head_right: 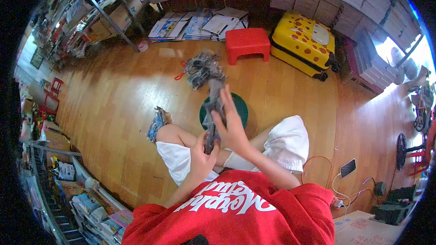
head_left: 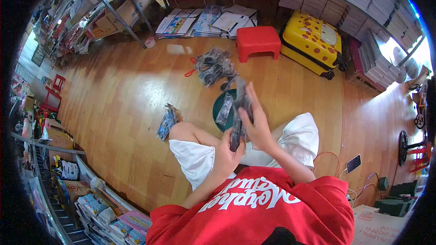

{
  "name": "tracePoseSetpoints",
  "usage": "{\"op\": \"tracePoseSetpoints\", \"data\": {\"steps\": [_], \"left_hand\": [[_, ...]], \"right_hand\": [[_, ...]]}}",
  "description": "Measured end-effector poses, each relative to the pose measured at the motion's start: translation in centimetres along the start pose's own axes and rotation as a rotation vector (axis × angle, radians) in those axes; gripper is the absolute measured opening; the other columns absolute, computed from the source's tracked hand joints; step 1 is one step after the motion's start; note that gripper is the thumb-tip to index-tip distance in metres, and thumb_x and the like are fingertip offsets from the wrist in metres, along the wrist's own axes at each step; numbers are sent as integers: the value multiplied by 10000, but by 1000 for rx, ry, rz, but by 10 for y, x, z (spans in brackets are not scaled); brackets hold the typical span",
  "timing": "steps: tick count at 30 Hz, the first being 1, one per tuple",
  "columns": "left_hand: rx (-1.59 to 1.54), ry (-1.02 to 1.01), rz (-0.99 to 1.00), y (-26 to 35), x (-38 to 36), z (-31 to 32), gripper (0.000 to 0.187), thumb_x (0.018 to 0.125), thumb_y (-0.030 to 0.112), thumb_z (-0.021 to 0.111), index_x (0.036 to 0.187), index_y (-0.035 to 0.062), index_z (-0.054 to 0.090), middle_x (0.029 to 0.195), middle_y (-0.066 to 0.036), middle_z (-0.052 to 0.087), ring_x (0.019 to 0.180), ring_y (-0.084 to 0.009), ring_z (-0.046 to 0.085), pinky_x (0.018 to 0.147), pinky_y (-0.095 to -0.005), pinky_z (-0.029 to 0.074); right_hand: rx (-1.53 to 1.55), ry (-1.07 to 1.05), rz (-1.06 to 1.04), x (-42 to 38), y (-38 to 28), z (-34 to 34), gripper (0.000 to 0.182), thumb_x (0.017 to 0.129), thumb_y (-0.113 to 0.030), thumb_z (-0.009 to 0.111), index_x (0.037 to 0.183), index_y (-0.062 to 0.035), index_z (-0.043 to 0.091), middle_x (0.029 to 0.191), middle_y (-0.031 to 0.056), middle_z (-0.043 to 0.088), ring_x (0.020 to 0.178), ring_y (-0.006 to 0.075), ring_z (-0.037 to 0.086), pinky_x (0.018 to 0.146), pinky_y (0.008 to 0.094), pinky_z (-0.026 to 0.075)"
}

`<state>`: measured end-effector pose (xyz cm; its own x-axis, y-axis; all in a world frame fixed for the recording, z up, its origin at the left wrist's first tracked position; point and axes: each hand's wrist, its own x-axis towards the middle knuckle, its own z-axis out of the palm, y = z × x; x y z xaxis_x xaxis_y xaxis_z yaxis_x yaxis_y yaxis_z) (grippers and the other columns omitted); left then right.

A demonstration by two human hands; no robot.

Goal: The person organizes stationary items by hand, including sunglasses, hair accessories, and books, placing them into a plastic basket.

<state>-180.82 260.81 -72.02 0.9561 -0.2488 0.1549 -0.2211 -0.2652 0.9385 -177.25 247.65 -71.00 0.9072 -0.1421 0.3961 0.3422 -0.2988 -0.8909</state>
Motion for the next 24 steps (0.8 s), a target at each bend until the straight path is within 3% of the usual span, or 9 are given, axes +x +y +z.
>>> {"op": "tracePoseSetpoints", "data": {"steps": [4, 8, 11, 12, 15, 16, 19, 23, 24], "left_hand": [[-116, 112, 164, -29, 15, -9, 401, 757, 36, 591, 1125, -30, 447, 845, -219, 598, 721, -339, 624, 601, -373, 474], [192, 41, 181, -15, 3, 0, 471, 743, 44, 606, 1169, -19, 416, 840, -242, 584, 747, -410, 596, 605, -406, 471], [65, -4, -38, -7, -5, 3, 435, 750, 39, 612, 1145, -57, 457, 887, -225, 572, 795, -277, 601, 681, -359, 467], [98, -14, 28, -7, -2, -1, 464, 750, 41, 589, 1172, -26, 408, 862, -251, 581, 784, -417, 595, 628, -409, 472], [32, 112, 232, -31, 10, -11, 459, 742, 24, 578, 1165, -31, 408, 876, -258, 574, 804, -419, 591, 642, -421, 466], [-48, 27, 225, -34, 18, -19, 486, 736, 16, 577, 1182, -22, 389, 892, -266, 570, 831, -426, 582, 660, -429, 465], [224, -57, 172, -23, 11, -19, 521, 744, 25, 581, 1215, -11, 361, 881, -269, 573, 828, -444, 575, 653, -442, 470], [206, -5, 155, -10, 5, -10, 585, 756, 141, 652, 1238, -3, 352, 830, -266, 578, 734, -459, 567, 595, -469, 457], [252, 9, 171, -9, 8, -10, 640, 746, 196, 686, 1255, 0, 351, 821, -241, 578, 695, -416, 583, 582, -421, 471]], "right_hand": [[-72, -162, -105, -48, -24, 18, 601, 834, 46, 421, 1384, 36, 179, 1472, 201, 82, 1369, 258, 95, 1081, 312, 128], [46, -16, 34, -23, -5, 13, 582, 856, -13, 416, 1372, 63, 158, 1459, 241, 60, 1360, 333, 94, 1079, 328, 147], [130, -1, 94, -9, -5, 10, 576, 869, -30, 409, 1375, 61, 149, 1462, 229, 73, 1359, 339, 96, 1080, 329, 145], [118, -3, 83, -8, -9, 11, 582, 867, -24, 413, 1378, 57, 145, 1463, 224, 81, 1358, 347, 94, 1081, 336, 141], [-203, -174, -141, -40, -20, 24, 601, 857, -11, 428, 1384, 45, 144, 1464, 213, 92, 1354, 372, 86, 1086, 360, 131], [-204, -182, -145, -46, -26, 26, 587, 863, -2, 376, 1396, 26, 132, 1464, 202, 115, 1364, 310, 100, 1085, 328, 132], [-77, -102, -13, -30, -20, 23, 593, 863, -3, 382, 1394, 34, 120, 1467, 205, 95, 1363, 328, 90, 1085, 341, 122], [-73, -46, -21, 3, -21, 11, 720, 861, -118, 518, 1389, 52, 59, 1452, 262, 1, 1353, 381, 50, 1080, 369, 138], [-223, 36, -62, 3, -18, 15, 747, 855, -153, 553, 1390, 49, 72, 1401, 249, 252, 1283, 341, 313, 1025, 354, 271]]}}
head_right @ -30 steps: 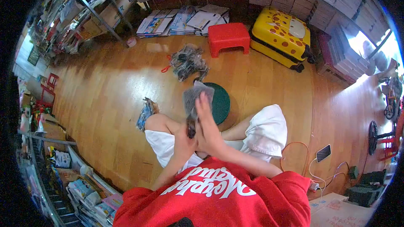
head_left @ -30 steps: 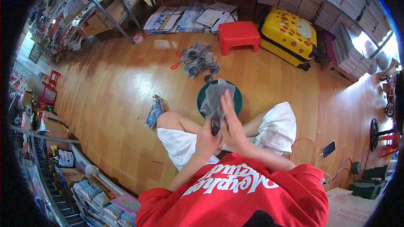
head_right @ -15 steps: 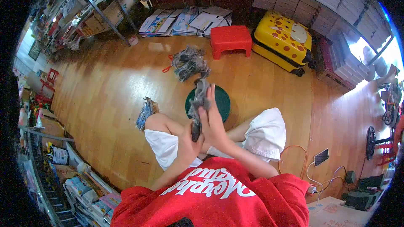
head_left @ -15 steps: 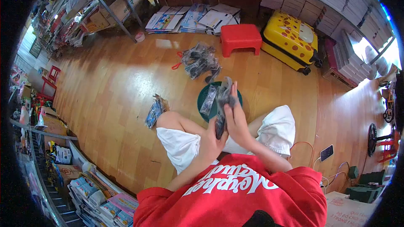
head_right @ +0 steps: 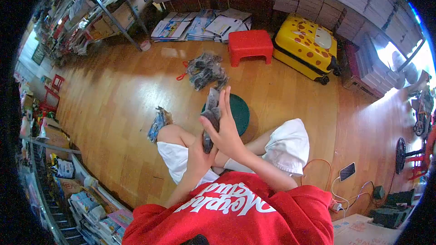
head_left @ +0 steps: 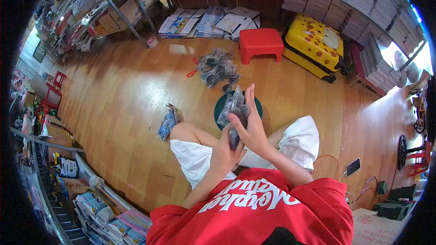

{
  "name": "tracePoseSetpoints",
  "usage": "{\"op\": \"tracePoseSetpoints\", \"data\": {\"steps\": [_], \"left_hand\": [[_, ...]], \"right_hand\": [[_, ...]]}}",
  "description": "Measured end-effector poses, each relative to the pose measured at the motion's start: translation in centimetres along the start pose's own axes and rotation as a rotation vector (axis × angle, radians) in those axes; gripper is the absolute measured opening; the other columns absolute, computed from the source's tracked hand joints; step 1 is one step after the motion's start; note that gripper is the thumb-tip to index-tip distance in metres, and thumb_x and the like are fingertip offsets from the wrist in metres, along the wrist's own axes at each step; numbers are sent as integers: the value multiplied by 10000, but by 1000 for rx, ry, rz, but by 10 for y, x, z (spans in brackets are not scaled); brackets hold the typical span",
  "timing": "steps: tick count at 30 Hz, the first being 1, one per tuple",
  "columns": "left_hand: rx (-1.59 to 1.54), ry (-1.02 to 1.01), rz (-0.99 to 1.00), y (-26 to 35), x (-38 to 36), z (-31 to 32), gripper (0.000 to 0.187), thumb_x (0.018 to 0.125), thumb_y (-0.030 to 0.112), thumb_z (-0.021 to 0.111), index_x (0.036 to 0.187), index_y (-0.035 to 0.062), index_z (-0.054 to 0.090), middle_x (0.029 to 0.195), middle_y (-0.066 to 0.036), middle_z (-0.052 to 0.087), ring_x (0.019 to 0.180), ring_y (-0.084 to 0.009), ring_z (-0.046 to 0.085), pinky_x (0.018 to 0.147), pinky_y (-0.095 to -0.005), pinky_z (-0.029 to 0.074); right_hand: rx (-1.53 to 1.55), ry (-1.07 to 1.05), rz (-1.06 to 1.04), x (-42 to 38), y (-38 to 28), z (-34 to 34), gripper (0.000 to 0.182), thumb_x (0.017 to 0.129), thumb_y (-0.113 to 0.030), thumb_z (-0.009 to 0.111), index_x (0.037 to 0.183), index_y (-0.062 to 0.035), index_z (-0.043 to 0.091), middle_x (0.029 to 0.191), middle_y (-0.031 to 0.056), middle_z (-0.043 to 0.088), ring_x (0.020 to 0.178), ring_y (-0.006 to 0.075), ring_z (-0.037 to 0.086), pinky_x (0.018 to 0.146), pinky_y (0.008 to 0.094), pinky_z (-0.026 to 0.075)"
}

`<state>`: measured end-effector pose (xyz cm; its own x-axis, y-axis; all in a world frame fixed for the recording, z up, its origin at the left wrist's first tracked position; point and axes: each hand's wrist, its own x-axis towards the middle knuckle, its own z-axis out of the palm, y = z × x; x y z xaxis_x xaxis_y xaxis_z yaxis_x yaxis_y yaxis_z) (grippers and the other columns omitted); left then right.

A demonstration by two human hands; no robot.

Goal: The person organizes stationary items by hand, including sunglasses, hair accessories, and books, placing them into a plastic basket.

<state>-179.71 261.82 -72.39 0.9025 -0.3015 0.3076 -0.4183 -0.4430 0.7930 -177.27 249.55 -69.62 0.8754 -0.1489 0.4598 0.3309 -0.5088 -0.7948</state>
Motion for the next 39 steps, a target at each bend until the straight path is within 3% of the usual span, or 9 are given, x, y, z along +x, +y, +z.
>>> {"op": "tracePoseSetpoints", "data": {"steps": [3, 4, 10, 13, 23, 28, 32, 35, 39], "left_hand": [[-35, -271, -46, 16, 10, -24, 702, 729, 209, 708, 1288, 5, 336, 973, -215, 561, 850, -340, 588, 695, -386, 474], [-55, -287, 48, 13, 16, -34, 719, 725, 217, 715, 1297, 6, 334, 1032, -201, 535, 913, -317, 559, 746, -382, 456], [-518, 17, 111, 0, 48, -53, 546, 836, 224, 619, 1273, -31, 412, 1320, -147, 408, 1195, -228, 407, 994, -336, 316], [-865, -406, -171, -9, 52, -44, 379, 930, 196, 469, 1218, -52, 478, 1280, -146, 474, 1188, -195, 421, 1000, -298, 304], [-768, 20, -259, -12, 56, -19, 363, 967, 227, 384, 1104, -56, 565, 982, -131, 629, 956, -164, 573, 843, -265, 436], [-602, 64, -109, -10, 59, -11, 362, 970, 228, 370, 1099, -49, 563, 1016, -131, 615, 981, -184, 573, 857, -284, 437], [-493, 176, -7, 13, 48, 27, 388, 967, 226, 363, 1204, -54, 490, 1298, -171, 453, 1199, -225, 433, 1001, -317, 307], [-595, 230, -16, 22, 51, 22, 397, 959, 189, 375, 1274, -47, 422, 1380, -157, 364, 1250, -218, 376, 1027, -306, 273], [-761, 202, -169, -15, 61, 21, 406, 938, 134, 400, 1298, -53, 384, 1323, -139, 431, 1162, -192, 451, 993, -283, 320]], "right_hand": [[506, -109, 364, -8, 7, -5, 696, 848, -172, 581, 1375, 49, 183, 1165, 152, 527, 1028, 212, 528, 897, 309, 401], [573, -107, 482, -7, 15, -9, 538, 829, -179, 619, 1267, 44, 399, 929, 32, 597, 809, 95, 532, 757, 262, 451], [848, -393, 724, -13, 11, -49, 317, 781, -148, 670, 1041, -1, 565, 903, 22, 611, 786, 91, 556, 714, 240, 452], [925, -507, 678, -22, 22, -40, 321, 766, -153, 685, 1015, 14, 571, 888, 34, 620, 786, 88, 566, 704, 227, 449], [1160, -298, 966, -48, 10, -32, 355, 830, -185, 636, 1107, -3, 510, 995, 92, 609, 841, 121, 603, 734, 278, 498], [1589, -210, 816, -42, 17, -38, 639, 941, -477, 271, 1395, -36, 191, 1435, 64, 275, 1314, 206, 275, 1093, 350, 204], [1367, -7, 790, -17, 16, -21, 598, 938, -371, 363, 1398, -21, 210, 1437, 66, 270, 1309, 171, 276, 1076, 296, 196], [946, -207, 366, -8, 7, -24, 628, 880, -232, 433, 1404, 5, 179, 1439, 70, 259, 1312, 154, 254, 1070, 279, 172], [996, -326, 363, -40, -17, -28, 600, 845, -84, 399, 1393, 24, 179, 1494, 77, 90, 1370, 172, 55, 1084, 284, 38]]}}
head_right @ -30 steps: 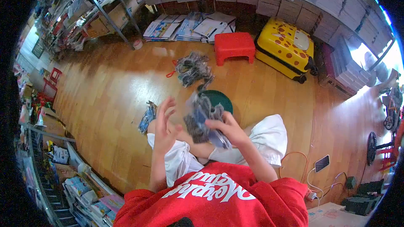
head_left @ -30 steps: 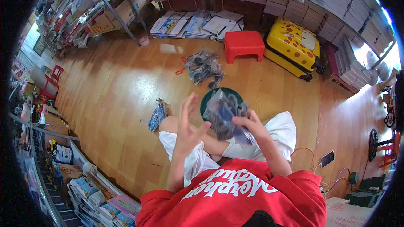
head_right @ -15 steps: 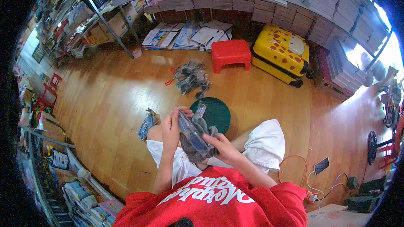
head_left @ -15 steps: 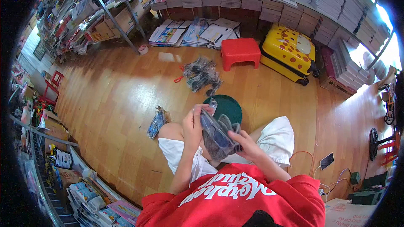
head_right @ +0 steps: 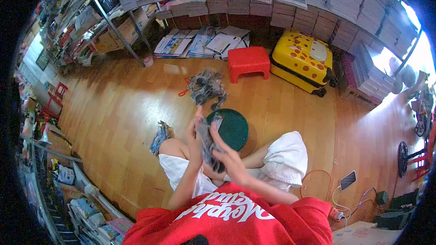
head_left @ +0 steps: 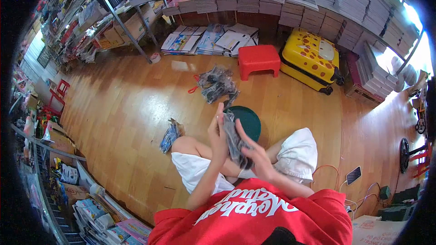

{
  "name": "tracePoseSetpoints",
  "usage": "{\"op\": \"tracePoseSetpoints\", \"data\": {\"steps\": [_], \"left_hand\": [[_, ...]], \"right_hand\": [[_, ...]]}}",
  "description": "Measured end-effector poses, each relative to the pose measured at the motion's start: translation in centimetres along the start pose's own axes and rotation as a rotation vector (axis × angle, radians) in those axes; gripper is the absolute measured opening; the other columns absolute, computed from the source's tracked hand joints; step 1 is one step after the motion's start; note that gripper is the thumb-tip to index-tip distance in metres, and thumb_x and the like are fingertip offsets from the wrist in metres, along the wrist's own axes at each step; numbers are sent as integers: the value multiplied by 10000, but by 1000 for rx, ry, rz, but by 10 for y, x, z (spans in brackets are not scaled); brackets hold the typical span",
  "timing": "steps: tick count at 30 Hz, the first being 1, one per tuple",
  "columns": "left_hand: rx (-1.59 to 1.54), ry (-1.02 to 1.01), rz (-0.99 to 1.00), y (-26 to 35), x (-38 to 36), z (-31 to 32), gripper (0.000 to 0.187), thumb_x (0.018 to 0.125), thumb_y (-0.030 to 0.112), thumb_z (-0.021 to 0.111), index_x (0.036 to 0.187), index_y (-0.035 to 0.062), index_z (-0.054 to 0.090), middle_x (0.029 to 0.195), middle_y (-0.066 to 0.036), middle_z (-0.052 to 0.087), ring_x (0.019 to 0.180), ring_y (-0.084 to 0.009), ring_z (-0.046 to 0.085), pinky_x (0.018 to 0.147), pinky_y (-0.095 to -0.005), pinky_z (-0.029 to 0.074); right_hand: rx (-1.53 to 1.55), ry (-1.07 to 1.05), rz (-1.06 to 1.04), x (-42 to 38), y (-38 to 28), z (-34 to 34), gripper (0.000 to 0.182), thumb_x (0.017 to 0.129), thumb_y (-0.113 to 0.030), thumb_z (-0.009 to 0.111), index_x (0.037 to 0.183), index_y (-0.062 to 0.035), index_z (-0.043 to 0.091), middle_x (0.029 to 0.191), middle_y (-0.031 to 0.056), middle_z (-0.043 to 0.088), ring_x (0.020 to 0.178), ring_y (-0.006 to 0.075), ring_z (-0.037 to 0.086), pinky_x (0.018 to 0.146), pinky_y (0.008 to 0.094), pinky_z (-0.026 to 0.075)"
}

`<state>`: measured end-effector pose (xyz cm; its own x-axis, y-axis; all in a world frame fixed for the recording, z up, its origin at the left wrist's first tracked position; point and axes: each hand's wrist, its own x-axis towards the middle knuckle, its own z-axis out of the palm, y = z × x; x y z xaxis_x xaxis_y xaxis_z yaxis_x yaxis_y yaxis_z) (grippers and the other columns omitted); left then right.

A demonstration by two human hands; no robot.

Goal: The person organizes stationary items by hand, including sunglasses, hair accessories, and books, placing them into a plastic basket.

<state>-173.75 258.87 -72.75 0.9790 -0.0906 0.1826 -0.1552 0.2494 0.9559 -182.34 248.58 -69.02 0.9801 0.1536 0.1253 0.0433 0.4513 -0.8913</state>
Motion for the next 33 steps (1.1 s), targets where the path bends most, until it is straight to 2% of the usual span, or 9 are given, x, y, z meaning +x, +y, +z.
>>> {"op": "tracePoseSetpoints", "data": {"steps": [5, 8, 9, 12, 16, 18, 25, 31, 33], "left_hand": [[-412, 47, -216, -19, -5, 11, 339, 926, 84, 376, 1233, -31, 463, 1115, -106, 537, 1034, -133, 508, 894, -257, 400], [135, 26, 58, -19, -7, 3, 334, 893, 33, 434, 1219, -35, 465, 1128, -140, 566, 1019, -218, 549, 890, -304, 413], [504, 79, 280, -8, -8, 3, 295, 860, -33, 434, 1149, -44, 493, 1073, -180, 574, 1004, -263, 563, 872, -328, 429], [622, 143, 236, -9, 0, -10, 229, 900, 23, 405, 1091, -46, 510, 1031, -205, 570, 977, -312, 567, 841, -358, 438], [817, 157, 259, -5, 9, -23, 243, 943, 110, 364, 1035, -43, 528, 970, -197, 577, 886, -346, 565, 782, -384, 440], [871, 154, 293, -1, 12, -25, 268, 955, 146, 353, 1014, -40, 535, 944, -195, 579, 841, -357, 559, 758, -387, 438], [388, 30, 38, 8, 6, -27, 274, 961, 201, 393, 986, -25, 548, 900, -72, 591, 807, -147, 569, 722, -273, 443], [-153, 102, -213, 13, -9, -28, 280, 959, 215, 410, 1102, 9, 535, 968, -45, 596, 892, -123, 577, 805, -278, 477], [-264, 104, -264, 18, -12, -24, 310, 954, 218, 422, 1168, 13, 515, 1025, -49, 594, 920, -121, 575, 820, -281, 484]], "right_hand": [[-344, 209, -182, 5, -2, 12, 605, 882, -70, 381, 1406, 16, 91, 1478, 132, 116, 1350, 181, 135, 1076, 268, 87], [-148, 349, -26, 33, 13, -12, 594, 914, -130, 430, 1405, 7, 123, 1458, 138, 186, 1320, 166, 206, 1061, 264, 147], [-114, 367, 8, 36, 7, -13, 604, 925, -174, 465, 1407, -7, 142, 1372, 120, 342, 1236, 138, 326, 1025, 257, 230], [-112, 215, 216, 30, 14, -10, 636, 909, -180, 505, 1407, -3, 151, 1275, 86, 432, 1145, 119, 406, 984, 251, 295], [-482, 104, 8, 11, 29, -7, 704, 821, -118, 643, 1376, 30, 236, 1214, 63, 478, 1045, 94, 452, 900, 227, 371], [-349, 190, 47, 8, 27, -15, 594, 791, -68, 669, 1294, 48, 376, 1117, 53, 548, 976, 81, 489, 865, 231, 400], [-436, 509, -76, 6, -2, -54, 265, 706, -39, 744, 928, 33, 620, 814, 19, 628, 703, 59, 545, 643, 201, 453], [-469, 948, -291, 3, -36, -78, 251, 811, -163, 675, 966, 15, 589, 849, 8, 596, 721, 50, 510, 637, 202, 419], [-452, 902, -404, 3, -35, -72, 265, 866, -175, 589, 1055, 9, 572, 926, 29, 608, 791, 79, 533, 698, 227, 435]]}}
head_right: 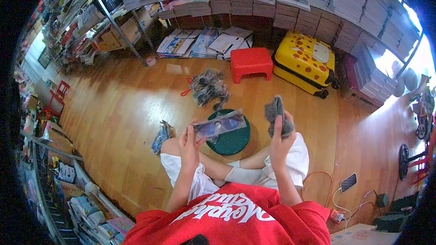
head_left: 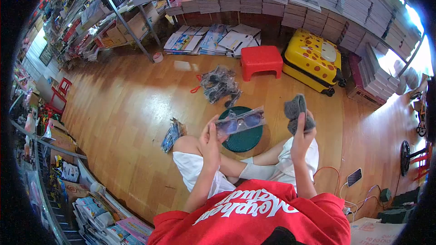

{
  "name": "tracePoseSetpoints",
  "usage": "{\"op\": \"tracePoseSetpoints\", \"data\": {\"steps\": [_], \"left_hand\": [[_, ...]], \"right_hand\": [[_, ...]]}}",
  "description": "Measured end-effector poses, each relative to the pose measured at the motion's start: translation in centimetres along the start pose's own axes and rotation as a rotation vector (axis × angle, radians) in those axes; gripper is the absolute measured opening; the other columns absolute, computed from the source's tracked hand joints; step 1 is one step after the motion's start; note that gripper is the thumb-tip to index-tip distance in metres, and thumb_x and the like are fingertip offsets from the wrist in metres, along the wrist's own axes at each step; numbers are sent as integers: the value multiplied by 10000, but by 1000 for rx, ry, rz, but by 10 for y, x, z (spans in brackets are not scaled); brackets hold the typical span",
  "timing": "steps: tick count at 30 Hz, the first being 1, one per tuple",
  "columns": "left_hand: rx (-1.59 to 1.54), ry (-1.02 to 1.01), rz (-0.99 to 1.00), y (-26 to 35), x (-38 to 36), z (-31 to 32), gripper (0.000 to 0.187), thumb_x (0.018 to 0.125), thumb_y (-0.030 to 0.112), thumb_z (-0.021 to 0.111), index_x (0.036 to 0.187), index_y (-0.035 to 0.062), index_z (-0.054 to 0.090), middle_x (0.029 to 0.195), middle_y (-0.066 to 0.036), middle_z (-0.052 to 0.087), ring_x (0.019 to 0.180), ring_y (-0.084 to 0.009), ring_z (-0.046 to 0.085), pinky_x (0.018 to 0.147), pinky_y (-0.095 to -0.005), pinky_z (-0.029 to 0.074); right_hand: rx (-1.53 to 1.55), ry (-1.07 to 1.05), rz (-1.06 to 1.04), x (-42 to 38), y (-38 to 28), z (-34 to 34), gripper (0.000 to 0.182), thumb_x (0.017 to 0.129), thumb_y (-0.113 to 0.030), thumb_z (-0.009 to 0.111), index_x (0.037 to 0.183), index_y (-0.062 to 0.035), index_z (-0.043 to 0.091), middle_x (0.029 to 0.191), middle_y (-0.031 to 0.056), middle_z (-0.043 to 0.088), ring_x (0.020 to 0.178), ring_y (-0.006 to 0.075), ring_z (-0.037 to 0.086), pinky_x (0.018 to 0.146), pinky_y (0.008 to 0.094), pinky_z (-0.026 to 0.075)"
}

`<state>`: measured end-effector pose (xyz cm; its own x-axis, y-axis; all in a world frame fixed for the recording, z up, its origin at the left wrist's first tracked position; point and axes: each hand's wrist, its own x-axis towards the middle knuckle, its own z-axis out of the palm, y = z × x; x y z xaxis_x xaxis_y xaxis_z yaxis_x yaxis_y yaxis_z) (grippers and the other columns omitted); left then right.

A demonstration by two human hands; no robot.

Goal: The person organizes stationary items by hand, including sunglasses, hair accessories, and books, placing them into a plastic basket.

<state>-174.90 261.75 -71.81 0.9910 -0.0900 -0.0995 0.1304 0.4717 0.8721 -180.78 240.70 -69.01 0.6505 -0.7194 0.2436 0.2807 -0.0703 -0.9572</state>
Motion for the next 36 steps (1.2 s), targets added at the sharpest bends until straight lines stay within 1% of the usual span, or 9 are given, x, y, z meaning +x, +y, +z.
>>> {"op": "tracePoseSetpoints", "data": {"steps": [5, 7, 12, 15, 20, 26, 29, 32, 36], "left_hand": [[-217, -73, -113, -30, -22, 31, 347, 949, 237, 439, 1208, 12, 494, 1106, -49, 572, 931, -116, 574, 778, -224, 477], [-235, -77, -120, -37, -26, 27, 336, 945, 233, 446, 1192, 11, 499, 1106, -44, 570, 935, -111, 573, 773, -219, 472], [-325, -7, -168, -42, -29, 8, 254, 915, 158, 469, 1126, 25, 517, 1074, -31, 574, 911, -100, 567, 786, -225, 466], [-344, -131, -124, -43, -28, 9, 257, 922, 170, 470, 1113, 8, 526, 1091, -41, 560, 949, -116, 555, 844, -251, 444], [-327, -144, -111, -43, -32, 21, 295, 941, 198, 461, 1121, -25, 532, 1089, -51, 561, 964, -113, 549, 852, -235, 436], [-322, -219, -84, -49, -25, 4, 378, 947, 195, 444, 1256, -22, 441, 1117, -59, 555, 1014, -131, 547, 872, -250, 440], [-345, -167, -85, -22, -33, 25, 307, 949, 179, 440, 1173, -26, 488, 1103, -65, 559, 950, -108, 558, 822, -250, 463], [-270, -118, -54, -25, -33, 24, 285, 946, 183, 448, 1138, -18, 508, 1087, -64, 560, 892, -99, 557, 790, -253, 472], [-252, 88, -152, -49, -32, 3, 289, 941, 194, 461, 1140, -9, 511, 1079, -64, 553, 845, -112, 555, 770, -252, 473]], "right_hand": [[-703, -542, -524, -39, 4, 46, 488, 842, -85, 476, 1315, -12, 382, 1435, 184, 239, 1357, 344, 127, 1086, 457, 70], [-304, -537, -437, -65, 22, 68, 513, 840, -68, 447, 1339, -13, 343, 1449, 167, 215, 1355, 350, 133, 1075, 499, 61], [-330, -927, -548, -70, 13, 61, 549, 825, -96, 472, 1353, -27, 338, 1441, 179, 233, 1351, 359, 153, 1080, 472, 50], [-552, -678, -681, -43, 22, 65, 558, 818, -104, 471, 1355, -30, 337, 1444, 173, 230, 1354, 352, 149, 1079, 477, 53], [-292, -294, -403, -23, 34, 75, 396, 847, -102, 475, 1236, -28, 500, 1430, 168, 262, 1348, 353, 167, 1079, 491, 82], [-433, -731, -736, -44, 19, 69, 274, 871, -30, 443, 1117, -15, 561, 1302, 191, 444, 1309, 349, 275, 1070, 469, 149], [-344, -390, -614, -4, 44, 71, 433, 705, 8, 564, 1134, -46, 544, 1316, 171, 434, 1294, 372, 294, 1070, 474, 169], [-105, -361, -378, -12, 38, 77, 253, 839, -26, 479, 1075, 0, 566, 1194, 196, 533, 1251, 354, 373, 1057, 473, 189], [-377, -753, -740, -56, 30, 73, 458, 693, -79, 600, 1139, 0, 531, 1250, 196, 486, 1253, 395, 356, 1039, 545, 181]]}}
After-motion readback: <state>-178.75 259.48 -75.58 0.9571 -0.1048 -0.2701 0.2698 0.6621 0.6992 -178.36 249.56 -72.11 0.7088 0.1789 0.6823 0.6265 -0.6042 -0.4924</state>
